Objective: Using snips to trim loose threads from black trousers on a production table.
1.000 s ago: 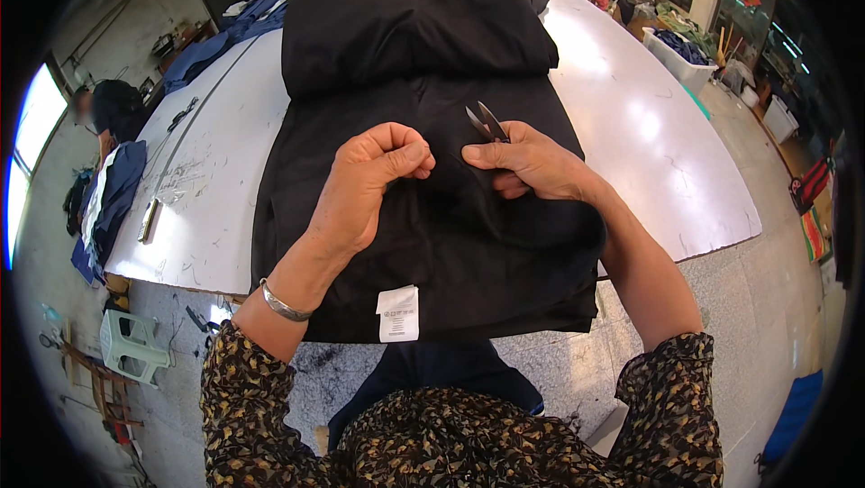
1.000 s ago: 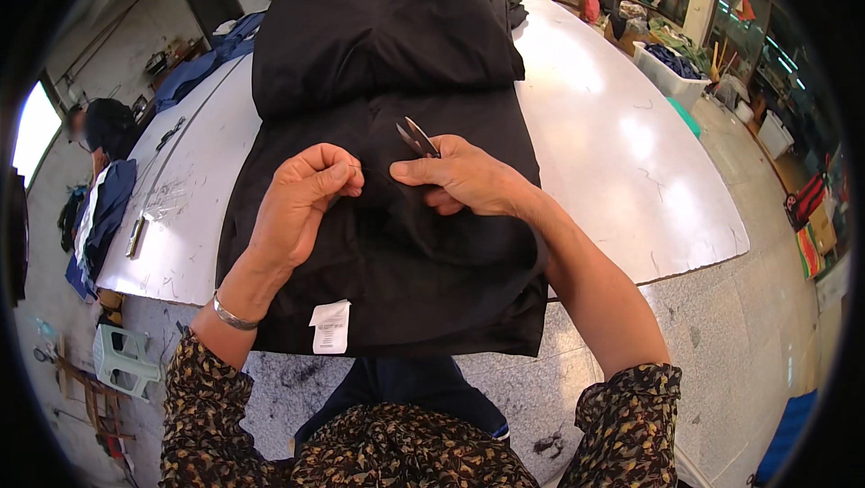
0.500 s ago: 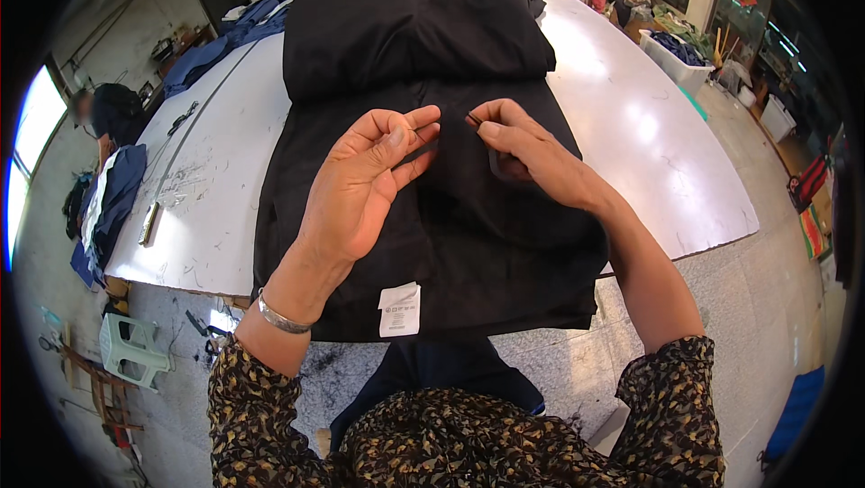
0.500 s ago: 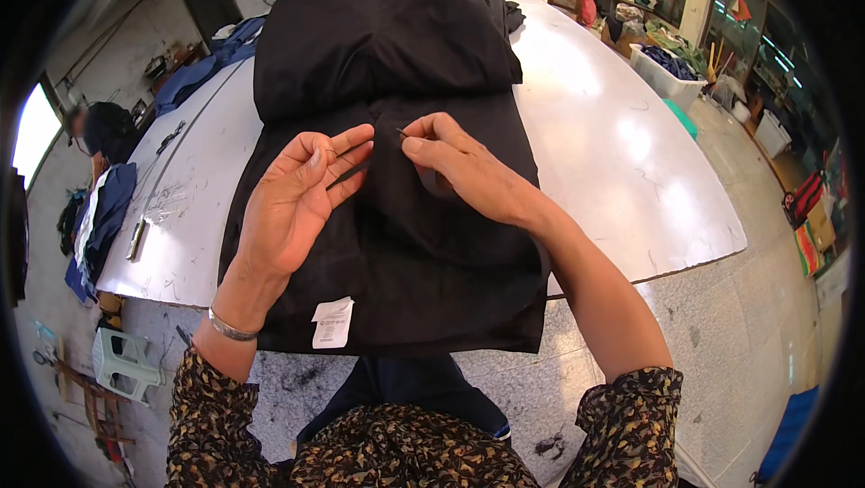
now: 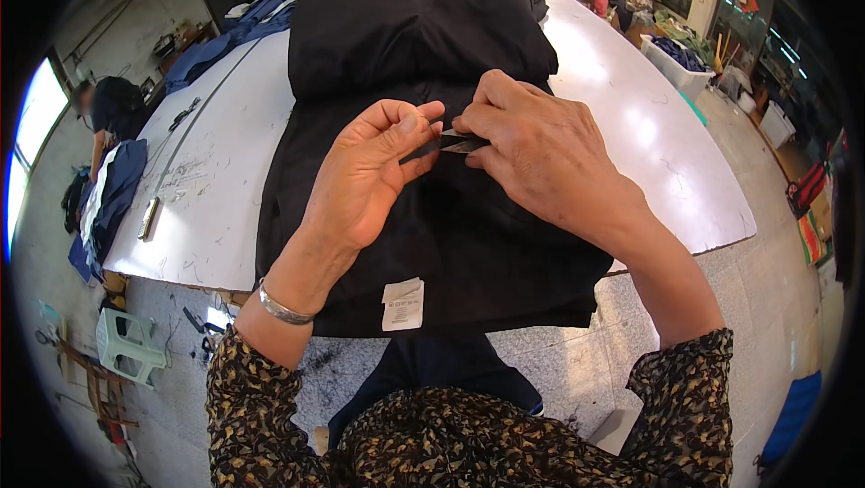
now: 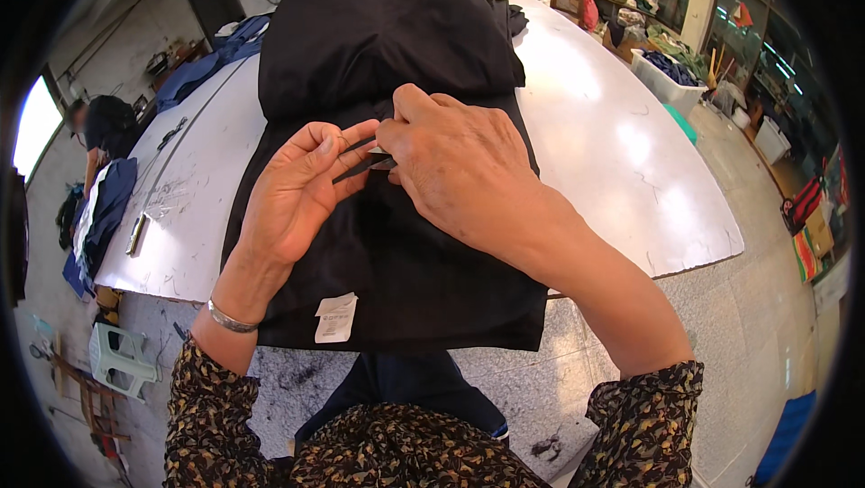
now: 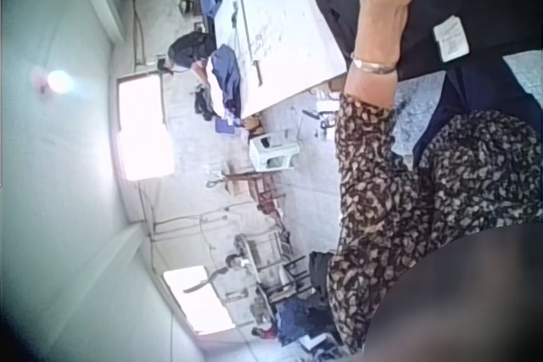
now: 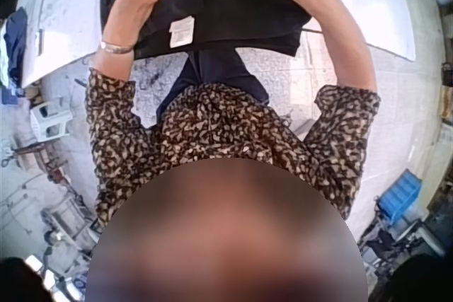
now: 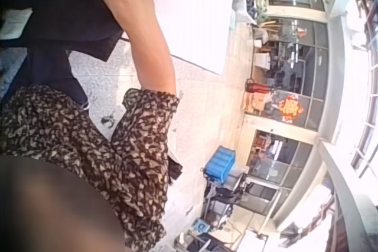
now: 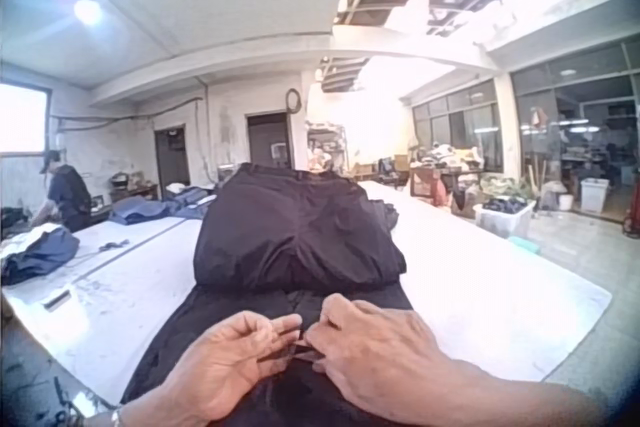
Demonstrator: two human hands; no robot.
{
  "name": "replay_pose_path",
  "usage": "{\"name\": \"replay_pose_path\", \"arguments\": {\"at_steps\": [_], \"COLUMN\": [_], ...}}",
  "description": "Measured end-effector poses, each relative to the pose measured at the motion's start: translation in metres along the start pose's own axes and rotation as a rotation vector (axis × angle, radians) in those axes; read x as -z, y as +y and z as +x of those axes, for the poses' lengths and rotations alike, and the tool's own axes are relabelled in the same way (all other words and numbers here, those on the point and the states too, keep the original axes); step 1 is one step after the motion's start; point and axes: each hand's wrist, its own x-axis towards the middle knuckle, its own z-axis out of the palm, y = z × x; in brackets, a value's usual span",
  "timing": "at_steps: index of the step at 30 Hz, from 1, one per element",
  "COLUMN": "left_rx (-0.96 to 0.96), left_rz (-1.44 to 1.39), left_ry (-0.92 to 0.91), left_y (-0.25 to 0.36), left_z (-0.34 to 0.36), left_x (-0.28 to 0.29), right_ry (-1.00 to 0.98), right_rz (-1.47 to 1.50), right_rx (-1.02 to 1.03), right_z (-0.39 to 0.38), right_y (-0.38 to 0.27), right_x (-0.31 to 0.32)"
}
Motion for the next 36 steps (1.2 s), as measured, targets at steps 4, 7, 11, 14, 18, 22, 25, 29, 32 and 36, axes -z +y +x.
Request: {"name": "replay_pose_path", "arguments": {"at_steps": [4,7,11,14,18,22,25,29,32,36], "left_rx": [0.008,0.004,0.008,-0.018,-0.174,-0.295,-0.380,-0.315,0.373,0.505], "left_rz": [-0.017,-0.019,0.049,0.028,0.070,0.175,0.438,1.195,1.594,2.211], "left_ry": [0.015,0.007,0.020,0.065,0.049,0.256,0.666,0.991,1.242,1.180], "left_y": [-0.002,-0.004,-0.006,0.003,0.037,0.083,0.108,0.115,0.103,0.030], "left_z": [0.002,0.002,0.002,-0.002,-0.024,-0.081,-0.157,-0.297,-0.410,-0.511], "left_x": [0.002,0.003,0.000,0.007,0.045,0.102,0.141,0.210,0.274,0.294], "right_ry": [-0.020,0.006,-0.024,-0.074,-0.089,-0.145,-0.185,-0.409,-0.440,-0.295], "right_rz": [-0.002,-0.012,-0.060,-0.032,0.047,0.252,0.414,0.894,0.979,1.125], "right_rx": [0.046,0.097,0.092,0.050,-0.081,-0.275,-0.407,-0.585,-0.740,-0.755], "right_z": [0.003,0.003,0.006,0.007,0.000,-0.013,-0.017,-0.015,-0.018,-0.023], "right_y": [0.001,0.003,0.006,0.005,0.005,0.024,0.036,0.058,0.073,0.073], "right_x": [-0.003,-0.006,-0.010,-0.012,-0.009,-0.014,-0.023,-0.031,-0.033,-0.039]}}
